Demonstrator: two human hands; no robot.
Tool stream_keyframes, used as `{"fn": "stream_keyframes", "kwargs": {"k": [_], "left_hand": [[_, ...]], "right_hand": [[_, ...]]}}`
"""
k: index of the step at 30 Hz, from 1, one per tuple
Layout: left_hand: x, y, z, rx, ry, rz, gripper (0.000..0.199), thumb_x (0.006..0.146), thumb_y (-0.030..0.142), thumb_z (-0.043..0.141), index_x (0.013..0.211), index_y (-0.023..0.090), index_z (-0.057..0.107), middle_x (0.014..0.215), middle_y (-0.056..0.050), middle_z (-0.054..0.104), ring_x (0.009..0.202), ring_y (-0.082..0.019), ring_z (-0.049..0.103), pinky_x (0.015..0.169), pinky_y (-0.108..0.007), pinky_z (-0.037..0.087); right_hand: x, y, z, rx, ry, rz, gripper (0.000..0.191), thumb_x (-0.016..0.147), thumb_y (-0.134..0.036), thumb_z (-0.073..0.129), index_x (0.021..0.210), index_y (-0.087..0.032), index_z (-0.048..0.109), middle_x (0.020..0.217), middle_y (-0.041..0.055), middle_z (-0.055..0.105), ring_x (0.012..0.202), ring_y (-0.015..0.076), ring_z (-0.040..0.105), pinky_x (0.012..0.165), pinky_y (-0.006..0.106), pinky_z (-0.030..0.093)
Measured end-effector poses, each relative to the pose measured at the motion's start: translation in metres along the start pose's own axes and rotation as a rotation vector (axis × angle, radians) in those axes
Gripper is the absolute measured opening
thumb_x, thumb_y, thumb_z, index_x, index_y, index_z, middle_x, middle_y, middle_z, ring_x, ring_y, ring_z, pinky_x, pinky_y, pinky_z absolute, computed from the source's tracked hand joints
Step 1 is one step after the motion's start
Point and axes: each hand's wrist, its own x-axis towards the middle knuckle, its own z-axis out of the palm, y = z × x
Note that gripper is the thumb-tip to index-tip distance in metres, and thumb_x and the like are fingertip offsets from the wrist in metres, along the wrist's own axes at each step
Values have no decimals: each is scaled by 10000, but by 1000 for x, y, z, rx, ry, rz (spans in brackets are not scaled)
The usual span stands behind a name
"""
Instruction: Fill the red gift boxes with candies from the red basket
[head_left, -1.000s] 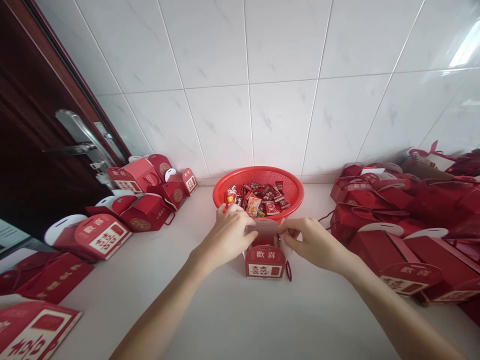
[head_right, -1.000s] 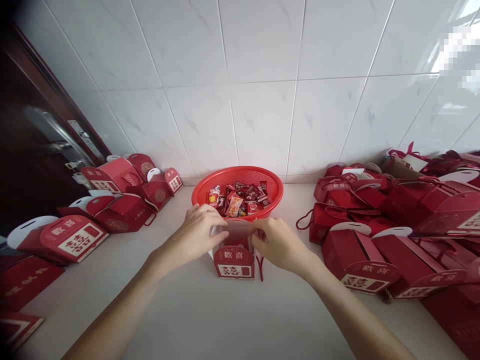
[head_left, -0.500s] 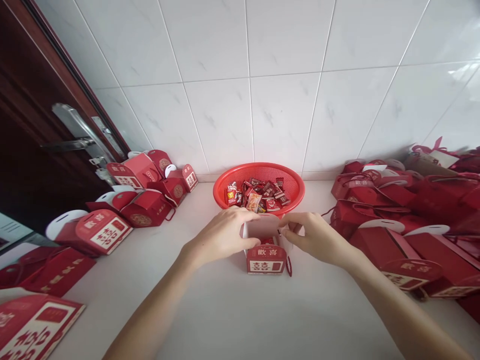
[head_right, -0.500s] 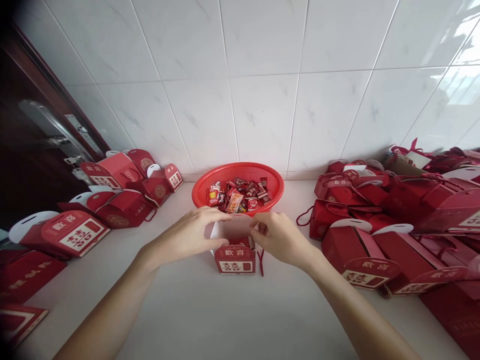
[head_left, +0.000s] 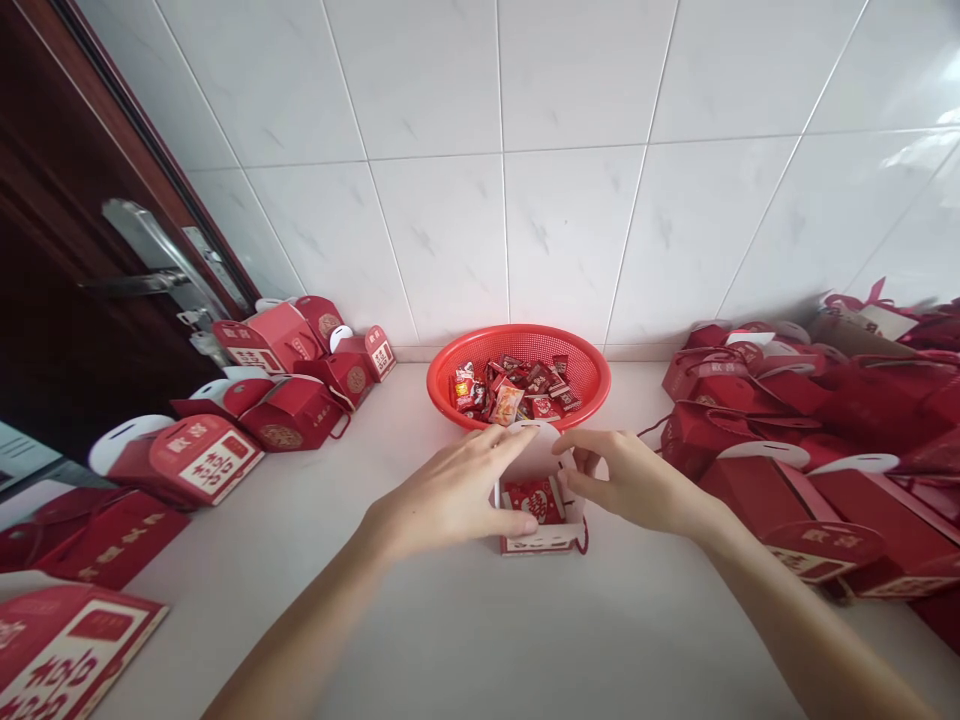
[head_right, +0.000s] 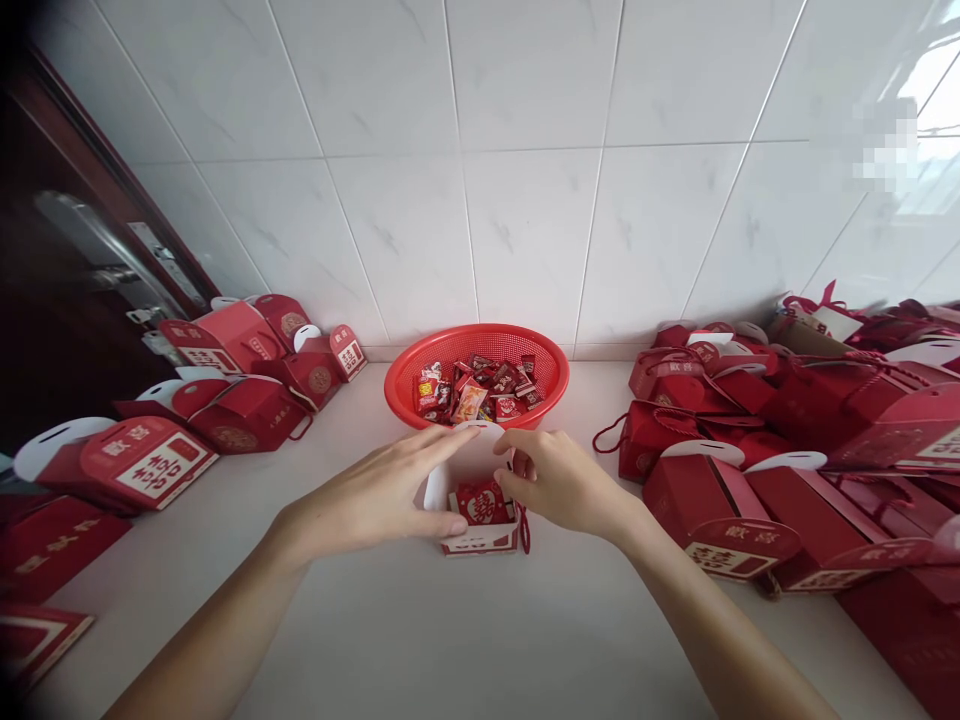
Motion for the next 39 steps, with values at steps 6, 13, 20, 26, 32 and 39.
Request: {"fn": "stream_keyframes", "kwargs": {"k": [6,13,20,26,32,39], "left_hand": [[1,-1,-2,1,-20,9,931,813,554,683,1596,403,202,1652,-33,297,1503,-339,308,1138,-484,393],[2,-5,-1,-34,-2,95,886,824,559,690,1581,414,253,1666,-39,269,1517,-360,268,1150,-502,373],[-5,-13,16,-187,177,165,750,849,400,697,1532,375,387,1585,-50,403,1450,-330,397,1139,-464,419],[-12,-18,49,-342,321,187,745,831,406,727,1506,309,428,1619,-90,301,1509,-342,271,1208,-467,331],[-9,-26,74,-579,375,219,748,817,412,734,1472,249,412,1571,-120,385,1476,-318,334,1215,-471,310],[-14,-29,80,-594,442,283,684,843,401,712,1450,254,434,1540,-119,425,1445,-310,383,1194,-458,345]], "right_hand": [[0,-1,-1,-1,-41,-24,221,932,-308,560,1089,-194,665,801,22,740,727,187,674,683,304,477],[-4,-3,-3,-36,-30,-59,324,923,-379,610,1200,-211,632,824,21,729,718,188,671,683,308,488],[-19,15,3,122,54,-98,513,916,-537,630,1335,-258,533,1030,60,723,842,209,689,769,348,552],[-37,42,33,343,83,-130,995,746,-507,824,1546,-303,268,1495,146,476,1330,323,506,1086,500,439],[-34,51,62,623,-12,-54,1101,682,-384,873,1564,-306,218,1547,141,408,1381,325,453,1081,495,436],[-30,47,65,561,84,-32,936,600,-266,883,1423,-273,436,1347,99,599,1130,292,620,987,438,490]]}}
